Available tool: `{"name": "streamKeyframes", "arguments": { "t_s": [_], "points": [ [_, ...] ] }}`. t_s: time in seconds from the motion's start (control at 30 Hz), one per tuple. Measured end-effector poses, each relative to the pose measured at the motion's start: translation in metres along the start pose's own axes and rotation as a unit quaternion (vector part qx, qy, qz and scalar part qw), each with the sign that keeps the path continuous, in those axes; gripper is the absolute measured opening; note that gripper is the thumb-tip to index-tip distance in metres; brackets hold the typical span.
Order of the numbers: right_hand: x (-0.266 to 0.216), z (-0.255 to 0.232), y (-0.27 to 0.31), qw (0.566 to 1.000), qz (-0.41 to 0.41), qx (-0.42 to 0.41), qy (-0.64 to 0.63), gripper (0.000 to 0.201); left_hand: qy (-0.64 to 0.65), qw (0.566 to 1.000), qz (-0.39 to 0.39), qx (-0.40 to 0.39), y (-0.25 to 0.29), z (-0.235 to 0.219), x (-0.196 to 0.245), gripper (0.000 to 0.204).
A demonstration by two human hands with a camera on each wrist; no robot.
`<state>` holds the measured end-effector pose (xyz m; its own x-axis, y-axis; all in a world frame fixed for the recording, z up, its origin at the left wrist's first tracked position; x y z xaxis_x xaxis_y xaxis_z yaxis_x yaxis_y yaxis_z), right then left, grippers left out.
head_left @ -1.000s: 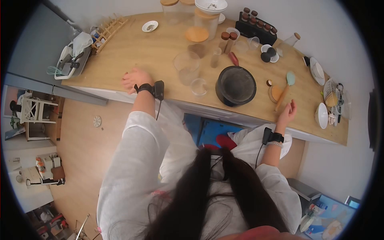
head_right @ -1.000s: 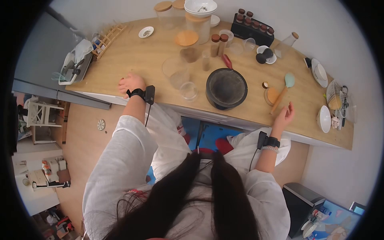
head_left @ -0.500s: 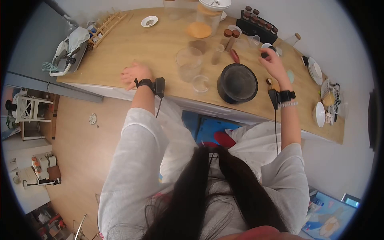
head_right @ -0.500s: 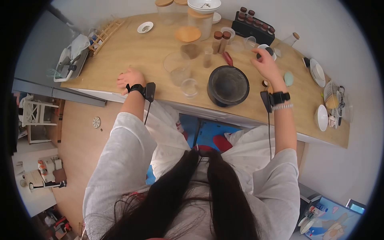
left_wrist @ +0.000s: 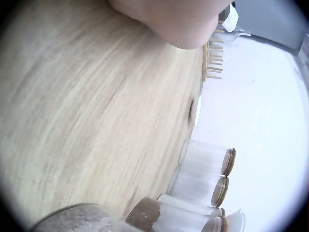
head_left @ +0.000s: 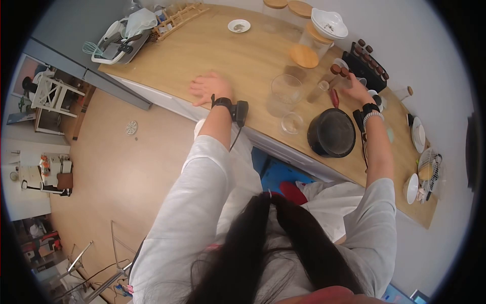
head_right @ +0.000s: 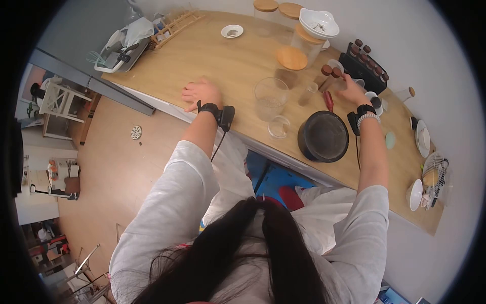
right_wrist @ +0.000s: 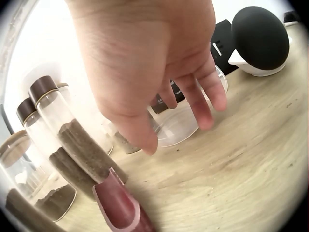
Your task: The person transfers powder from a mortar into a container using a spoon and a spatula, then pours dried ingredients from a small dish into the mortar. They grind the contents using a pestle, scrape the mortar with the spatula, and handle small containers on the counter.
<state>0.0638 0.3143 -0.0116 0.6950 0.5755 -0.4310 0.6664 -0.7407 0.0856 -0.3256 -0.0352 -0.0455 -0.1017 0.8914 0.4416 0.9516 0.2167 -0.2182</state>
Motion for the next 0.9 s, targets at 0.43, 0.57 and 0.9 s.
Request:
{"name": "streamKeyframes", "arguments": {
  "t_s": [0.43,0.57,0.9],
  "points": [
    [-0.003,-0.023,0.021,0.996,-0.032,0.075,0.026,0.056,-0.012,0.998,-0.009,-0.053,-0.001,0.003,0.000,0.041],
    [-0.018,-0.060,0.054,0.987,-0.031,0.152,-0.032,0.054,-0.007,0.999,-0.001,-0.046,0.000,0.001,0.001,0.041],
    [-0.130,-0.089,0.190,0.865,-0.113,0.281,-0.400,0.046,-0.016,0.999,0.032,-0.029,0.006,-0.005,0.005,0.052]
  ]
}}
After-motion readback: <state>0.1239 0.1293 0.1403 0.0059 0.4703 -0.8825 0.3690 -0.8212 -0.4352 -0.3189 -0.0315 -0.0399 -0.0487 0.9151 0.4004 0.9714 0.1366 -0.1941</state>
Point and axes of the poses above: each hand's wrist, its own y-axis away from the middle knuckle, its own z-axis out of the palm, x = y × z, the point moved 9 cm from there along -y, towards the middle knuckle, and after that the axes turned 1 degree about x, right-handed, at the moved point
